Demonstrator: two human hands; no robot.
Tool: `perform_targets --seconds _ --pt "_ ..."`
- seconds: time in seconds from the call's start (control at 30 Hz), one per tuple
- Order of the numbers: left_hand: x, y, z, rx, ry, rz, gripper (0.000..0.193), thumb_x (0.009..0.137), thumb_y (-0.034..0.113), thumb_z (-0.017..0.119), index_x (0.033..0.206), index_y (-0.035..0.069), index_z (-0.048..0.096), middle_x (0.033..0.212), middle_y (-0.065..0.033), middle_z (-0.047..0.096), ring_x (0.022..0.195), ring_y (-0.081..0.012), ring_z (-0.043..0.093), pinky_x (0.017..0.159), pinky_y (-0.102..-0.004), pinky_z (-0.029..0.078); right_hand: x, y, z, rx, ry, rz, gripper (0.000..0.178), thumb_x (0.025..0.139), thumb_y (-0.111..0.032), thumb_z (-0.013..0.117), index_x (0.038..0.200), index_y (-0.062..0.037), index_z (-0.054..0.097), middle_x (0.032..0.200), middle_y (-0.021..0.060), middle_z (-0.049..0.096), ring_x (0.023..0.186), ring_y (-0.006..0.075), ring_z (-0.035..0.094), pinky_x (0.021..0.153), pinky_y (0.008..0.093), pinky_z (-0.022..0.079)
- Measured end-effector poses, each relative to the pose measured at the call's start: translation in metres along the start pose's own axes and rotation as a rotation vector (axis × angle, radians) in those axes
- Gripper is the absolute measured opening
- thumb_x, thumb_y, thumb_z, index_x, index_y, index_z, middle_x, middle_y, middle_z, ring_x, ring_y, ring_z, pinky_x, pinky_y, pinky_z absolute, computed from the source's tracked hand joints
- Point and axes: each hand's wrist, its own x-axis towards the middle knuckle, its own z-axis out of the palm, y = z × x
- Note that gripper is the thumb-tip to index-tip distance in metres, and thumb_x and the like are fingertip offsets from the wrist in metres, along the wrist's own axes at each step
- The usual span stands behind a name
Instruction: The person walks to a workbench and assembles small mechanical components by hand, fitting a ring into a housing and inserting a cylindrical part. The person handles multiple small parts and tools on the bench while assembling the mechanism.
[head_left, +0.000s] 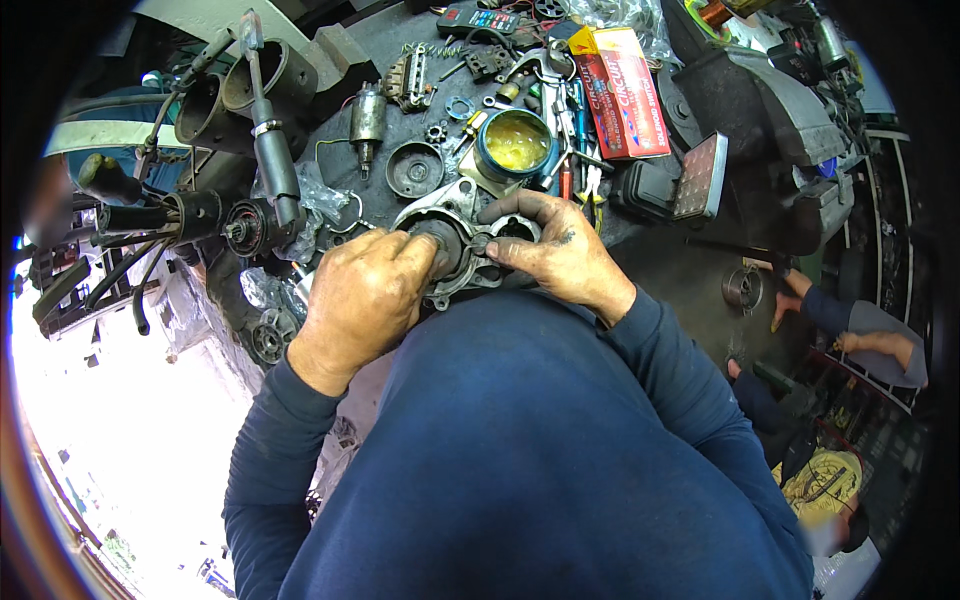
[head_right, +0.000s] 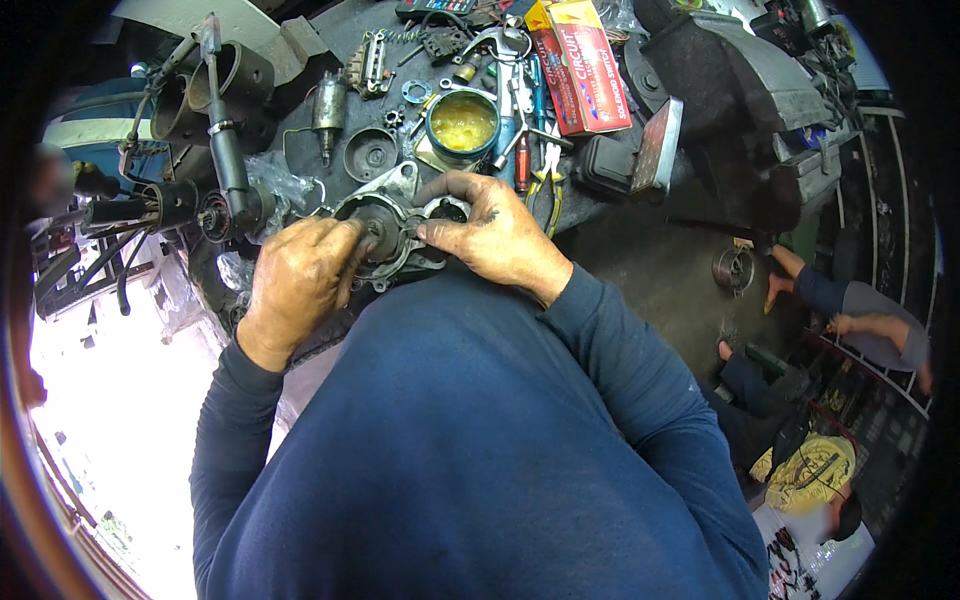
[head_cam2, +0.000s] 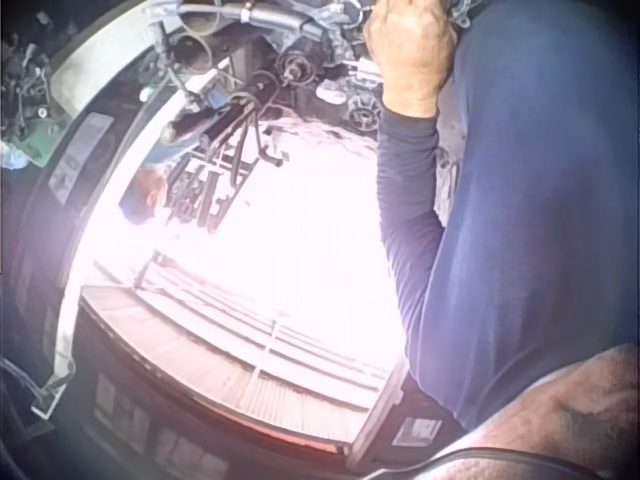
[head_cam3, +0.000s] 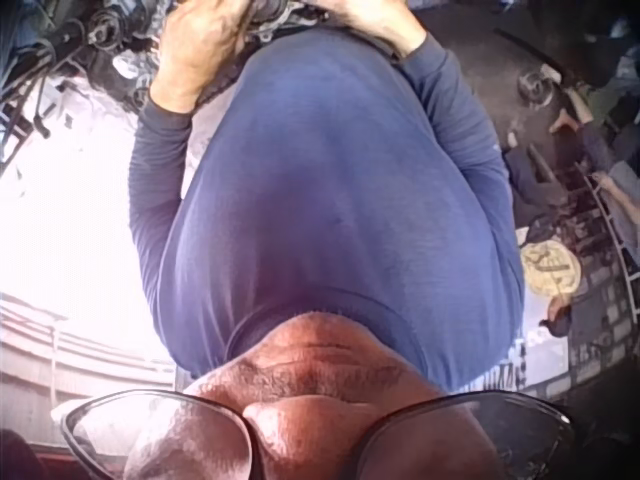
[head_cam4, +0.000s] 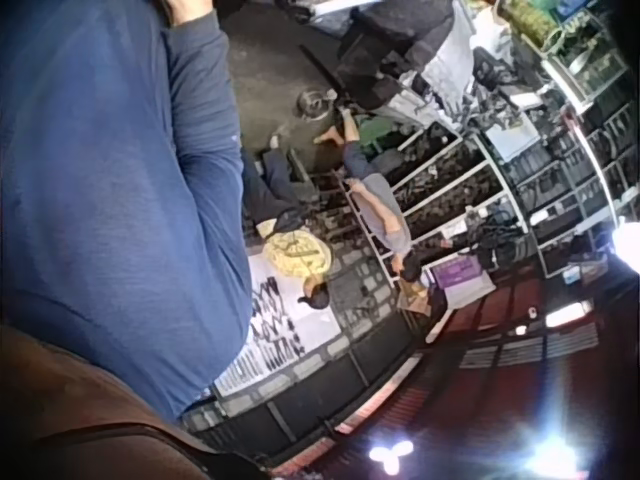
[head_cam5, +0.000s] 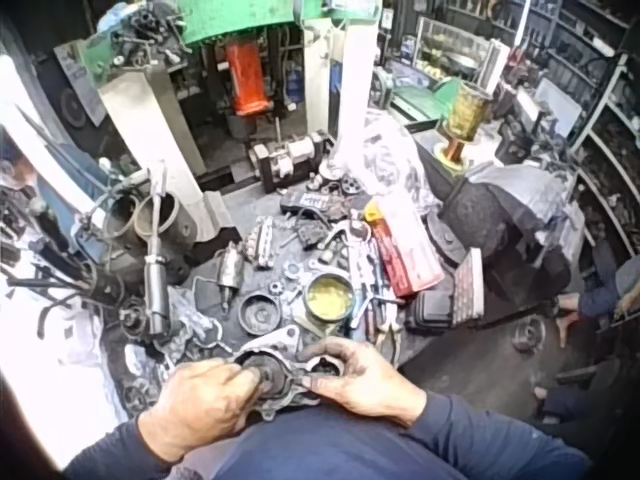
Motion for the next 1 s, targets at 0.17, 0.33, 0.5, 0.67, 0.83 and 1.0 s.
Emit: perform_targets --seconds 0.17,0.33,0.5,0.67,0.83,1.0 --pt "0.006 0.020 -0.018 0.022 0.103 0.031 0.016 0.086 0.008 0.076 0.099 0.005 0.068 0.078 -0.0094 0.064 0.073 -0.0305 0.067 0.066 -0.0423 0.055 -0.017 -0.015 -0.004 0.165 0.027 -0.088 0.031 0.094 0.000 0.079 0.123 0.0025 0.071 0.117 0.0066 0.073 0.100 0.0106 0.069 0.089 0.0276 0.058" --pt "0.024 0.055 -0.028 0.032 0.187 0.097 0.010 0.082 0.011 0.070 0.090 0.011 0.064 0.077 -0.0043 0.061 0.074 -0.0256 0.068 0.064 -0.0401 0.057 -0.056 -0.032 -0.030 0.128 0.122 -0.153 0.035 0.091 -0.001 0.081 0.124 0.0026 0.071 0.117 0.0061 0.072 0.096 0.0091 0.068 0.084 0.0252 0.057" --pt "0.039 0.087 -0.005 0.009 0.143 0.161 0.010 0.083 0.017 0.070 0.091 0.012 0.067 0.077 -0.0009 0.060 0.075 -0.0197 0.069 0.061 -0.0357 0.058 -0.094 -0.015 -0.053 0.062 0.218 -0.151 0.034 0.090 -0.001 0.080 0.122 0.0019 0.072 0.115 0.0050 0.072 0.092 0.0081 0.067 0.081 0.0230 0.055" --pt "0.029 0.105 0.036 -0.014 0.079 0.126 0.011 0.081 0.015 0.071 0.091 0.012 0.066 0.075 -0.0006 0.058 0.073 -0.0192 0.067 0.060 -0.0347 0.058 -0.107 0.029 -0.065 0.107 0.207 -0.035 0.029 0.090 0.002 0.081 0.119 0.0033 0.073 0.113 0.0072 0.074 0.107 0.0121 0.066 0.095 0.0289 0.055" --pt "0.004 0.111 0.074 -0.027 0.061 0.015 0.015 0.082 0.014 0.071 0.097 0.011 0.069 0.077 -0.0003 0.058 0.072 -0.0190 0.066 0.060 -0.0355 0.056 -0.091 0.076 -0.067 0.017 0.099 -0.145 0.029 0.089 0.001 0.082 0.116 0.0031 0.073 0.112 0.0081 0.075 0.109 0.0148 0.067 0.098 0.0307 0.054" --pt "-0.011 0.111 0.097 -0.031 0.036 -0.078 0.022 0.083 0.008 0.080 0.104 0.004 0.073 0.081 -0.0069 0.065 0.072 -0.0255 0.068 0.063 -0.0387 0.056 -0.070 0.107 -0.072 -0.048 0.040 -0.183 0.030 0.089 -0.004 0.084 0.116 0.0024 0.073 0.112 0.0078 0.075 0.107 0.0135 0.067 0.095 0.0313 0.054"
